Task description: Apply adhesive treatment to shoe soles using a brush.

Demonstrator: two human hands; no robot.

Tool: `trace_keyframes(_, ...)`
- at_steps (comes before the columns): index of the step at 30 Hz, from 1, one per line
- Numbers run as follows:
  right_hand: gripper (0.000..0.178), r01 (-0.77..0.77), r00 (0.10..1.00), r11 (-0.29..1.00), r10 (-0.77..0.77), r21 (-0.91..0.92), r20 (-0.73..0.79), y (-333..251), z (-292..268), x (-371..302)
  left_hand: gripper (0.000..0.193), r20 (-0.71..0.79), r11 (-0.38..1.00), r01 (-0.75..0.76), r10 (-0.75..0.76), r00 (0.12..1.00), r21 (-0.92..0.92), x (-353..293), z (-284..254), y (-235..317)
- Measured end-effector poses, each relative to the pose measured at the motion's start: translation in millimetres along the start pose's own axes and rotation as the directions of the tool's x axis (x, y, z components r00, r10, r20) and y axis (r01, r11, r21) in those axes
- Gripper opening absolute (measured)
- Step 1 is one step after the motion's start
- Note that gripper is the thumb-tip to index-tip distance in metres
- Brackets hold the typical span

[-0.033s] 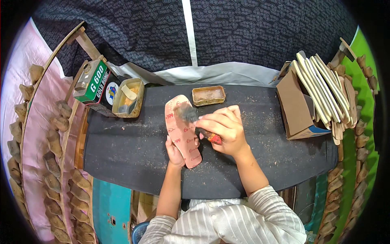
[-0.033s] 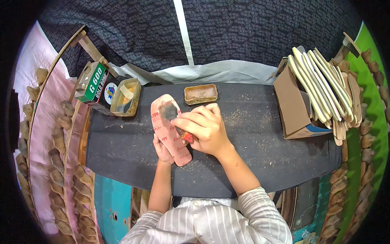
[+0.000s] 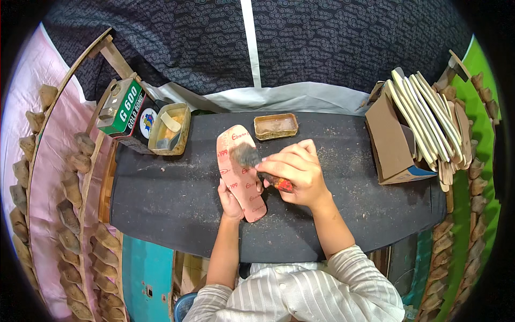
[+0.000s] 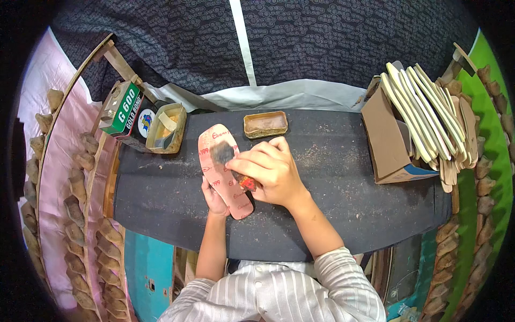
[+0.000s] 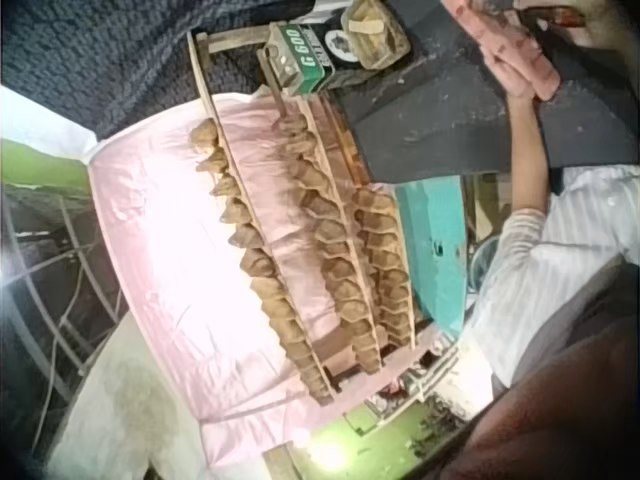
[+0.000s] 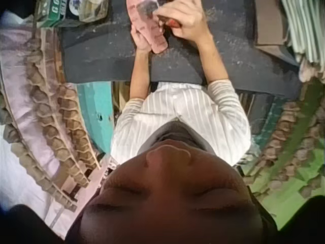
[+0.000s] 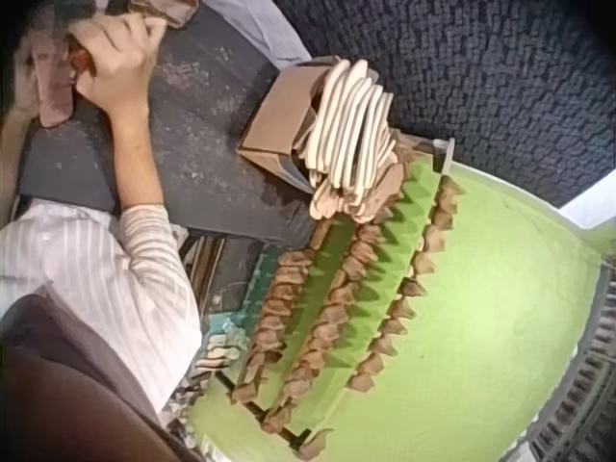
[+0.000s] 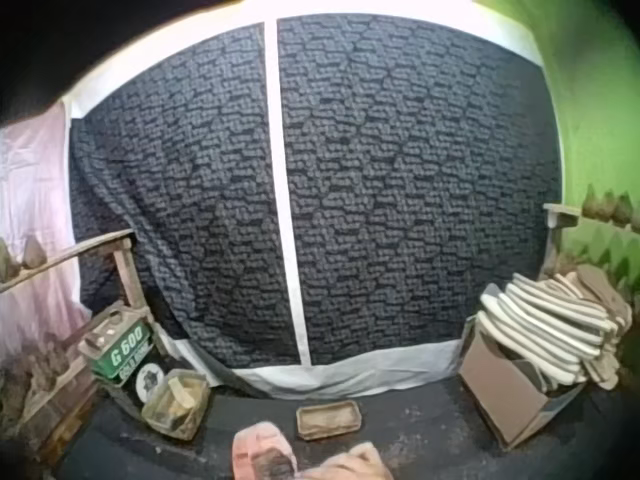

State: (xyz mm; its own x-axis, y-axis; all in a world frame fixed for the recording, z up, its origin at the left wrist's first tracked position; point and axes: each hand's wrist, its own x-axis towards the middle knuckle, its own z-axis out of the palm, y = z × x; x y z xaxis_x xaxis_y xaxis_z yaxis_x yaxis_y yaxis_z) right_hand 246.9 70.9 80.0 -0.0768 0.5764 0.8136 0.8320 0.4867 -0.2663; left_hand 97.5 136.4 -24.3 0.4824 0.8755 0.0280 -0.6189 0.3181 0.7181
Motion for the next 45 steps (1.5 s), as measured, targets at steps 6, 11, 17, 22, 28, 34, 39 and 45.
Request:
trace_keyframes(6, 0.034, -0.026, 0.996, 0.998, 0.02, -0.064, -0.092, 1, 5, 0, 0.078, 0.111, 0.996, 0.06, -0.051, 0.992, -0.071, 0, -7, -2)
trace_keyframes(11, 0.032, -0.076, 0.995, 0.993, 0.07, -0.086, -0.076, 1, 0, 1, 0.079, 0.154, 0.991, 0.087, -0.072, 0.985, -0.097, 1, -14, -4)
trace_keyframes(17, 0.031, -0.088, 0.996, 0.993, 0.086, -0.078, -0.039, 3, 1, 0, 0.079, 0.212, 0.975, 0.134, -0.095, 0.973, -0.177, 3, -19, -9)
trace_keyframes(22, 0.033, -0.097, 0.992, 0.994, 0.093, -0.051, -0.083, 5, 3, -2, 0.078, 0.2, 0.973, 0.133, -0.094, 0.975, -0.189, 2, -16, -8)
trace_keyframes(28, 0.032, -0.075, 0.992, 0.995, 0.068, -0.062, -0.108, 9, -3, 0, 0.077, 0.189, 0.981, 0.142, -0.116, 0.975, -0.133, 4, -22, -10)
trace_keyframes(34, 0.032, -0.087, 0.996, 0.995, 0.086, -0.04, -0.015, 7, -7, -1, 0.077, 0.205, 0.978, 0.122, -0.087, 0.975, -0.166, 4, -22, -10)
trace_keyframes(39, 0.029, -0.086, 0.996, 0.996, 0.086, -0.033, -0.005, 8, -6, -2, 0.076, 0.204, 0.969, 0.156, -0.115, 0.972, -0.194, 6, -25, -12)
trace_keyframes(45, 0.029, -0.104, 0.993, 0.991, 0.098, -0.087, -0.072, 12, -7, -1, 0.076, 0.241, 0.958, 0.175, -0.118, 0.963, -0.228, 6, -28, -12)
